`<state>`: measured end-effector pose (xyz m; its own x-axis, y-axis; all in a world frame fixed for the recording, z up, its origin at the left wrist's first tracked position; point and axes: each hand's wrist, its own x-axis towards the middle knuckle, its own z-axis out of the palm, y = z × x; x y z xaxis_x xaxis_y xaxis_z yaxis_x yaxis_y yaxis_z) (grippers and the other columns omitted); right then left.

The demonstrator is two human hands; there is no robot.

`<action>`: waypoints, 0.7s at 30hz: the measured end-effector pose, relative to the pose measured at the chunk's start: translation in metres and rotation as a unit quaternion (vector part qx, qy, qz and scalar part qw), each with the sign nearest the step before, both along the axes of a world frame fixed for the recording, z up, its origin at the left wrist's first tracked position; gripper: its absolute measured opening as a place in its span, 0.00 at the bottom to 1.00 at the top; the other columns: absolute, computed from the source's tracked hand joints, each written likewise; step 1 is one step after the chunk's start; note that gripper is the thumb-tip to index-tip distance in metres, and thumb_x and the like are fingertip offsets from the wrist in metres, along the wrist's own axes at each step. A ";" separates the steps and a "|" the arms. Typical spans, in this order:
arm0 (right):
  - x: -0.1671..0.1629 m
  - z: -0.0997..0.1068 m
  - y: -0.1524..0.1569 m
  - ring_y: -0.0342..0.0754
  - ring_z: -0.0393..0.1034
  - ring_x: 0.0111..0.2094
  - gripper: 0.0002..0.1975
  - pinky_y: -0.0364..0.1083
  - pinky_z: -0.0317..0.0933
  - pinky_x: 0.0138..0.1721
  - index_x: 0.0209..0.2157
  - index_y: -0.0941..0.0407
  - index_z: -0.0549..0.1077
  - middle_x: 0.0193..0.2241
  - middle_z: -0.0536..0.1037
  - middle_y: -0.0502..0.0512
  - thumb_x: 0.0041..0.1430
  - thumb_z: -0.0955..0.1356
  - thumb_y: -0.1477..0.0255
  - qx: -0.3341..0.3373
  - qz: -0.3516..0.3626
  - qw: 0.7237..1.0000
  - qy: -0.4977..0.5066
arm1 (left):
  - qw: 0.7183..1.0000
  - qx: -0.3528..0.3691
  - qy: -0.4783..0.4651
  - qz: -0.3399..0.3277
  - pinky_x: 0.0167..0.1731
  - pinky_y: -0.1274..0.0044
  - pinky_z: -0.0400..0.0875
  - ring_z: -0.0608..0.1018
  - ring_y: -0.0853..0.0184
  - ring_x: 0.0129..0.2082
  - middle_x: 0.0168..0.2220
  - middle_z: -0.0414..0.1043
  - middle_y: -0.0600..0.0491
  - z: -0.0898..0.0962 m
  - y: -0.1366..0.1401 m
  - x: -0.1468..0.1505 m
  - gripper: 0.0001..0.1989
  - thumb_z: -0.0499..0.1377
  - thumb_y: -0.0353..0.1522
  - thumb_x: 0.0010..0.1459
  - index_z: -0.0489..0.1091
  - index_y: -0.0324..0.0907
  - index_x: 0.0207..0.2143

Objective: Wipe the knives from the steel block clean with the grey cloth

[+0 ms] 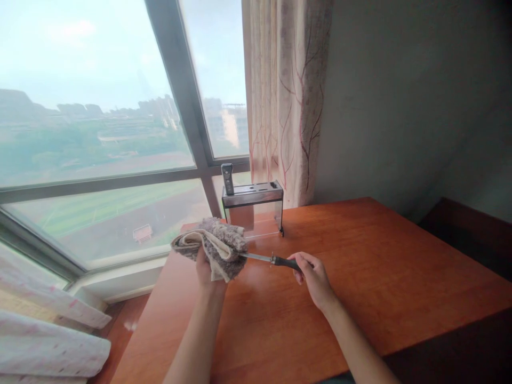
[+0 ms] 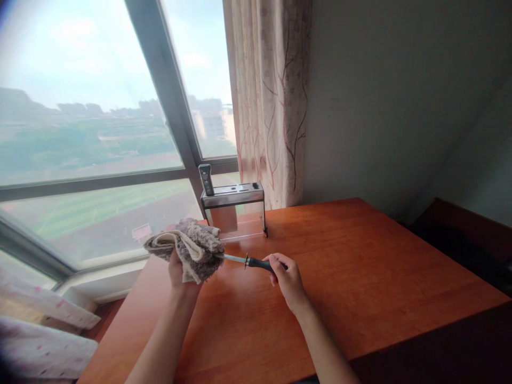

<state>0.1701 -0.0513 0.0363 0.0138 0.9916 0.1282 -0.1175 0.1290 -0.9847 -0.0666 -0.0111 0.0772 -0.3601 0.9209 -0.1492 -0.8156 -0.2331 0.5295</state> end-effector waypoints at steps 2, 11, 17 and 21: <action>-0.004 0.000 -0.001 0.40 0.55 0.16 0.20 0.40 0.49 0.19 0.31 0.58 0.73 0.14 0.63 0.45 0.59 0.62 0.55 -0.006 0.028 1.000 -0.003 | 0.999 0.021 -0.028 -0.031 0.41 0.71 0.73 0.80 0.63 0.36 0.31 0.79 0.53 0.000 -0.001 0.001 0.13 0.53 0.38 0.59 0.74 0.43 0.38; -0.022 -0.004 -0.005 0.39 0.57 0.19 0.21 0.40 0.52 0.21 0.42 0.59 0.73 0.17 0.64 0.45 0.58 0.65 0.56 0.003 0.139 0.990 -0.034 | 0.992 -0.009 -0.075 -0.100 0.48 0.68 0.71 0.79 0.59 0.42 0.30 0.80 0.51 -0.007 -0.008 0.033 0.11 0.54 0.33 0.59 0.75 0.40 0.38; -0.017 -0.006 -0.006 0.40 0.58 0.20 0.19 0.40 0.52 0.22 0.45 0.58 0.74 0.19 0.67 0.46 0.59 0.66 0.59 0.015 0.133 0.989 -0.060 | 0.993 -0.012 -0.068 -0.099 0.46 0.71 0.72 0.80 0.60 0.39 0.31 0.80 0.51 -0.011 -0.007 0.035 0.10 0.56 0.32 0.57 0.75 0.39 0.39; -0.013 -0.004 -0.004 0.46 0.69 0.33 0.15 0.43 0.62 0.35 0.46 0.54 0.74 0.34 0.77 0.53 0.57 0.68 0.65 0.065 0.112 0.984 -0.119 | 0.996 -0.019 -0.059 -0.072 0.46 0.70 0.72 0.81 0.61 0.37 0.31 0.80 0.50 -0.006 -0.005 0.023 0.11 0.54 0.32 0.58 0.75 0.38 0.39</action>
<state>0.1569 -0.0556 0.0319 -0.2495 0.9411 0.2280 0.0754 0.2537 -0.9644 -0.0434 -0.0156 0.0715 -0.2035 0.9543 -0.2188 -0.8961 -0.0915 0.4342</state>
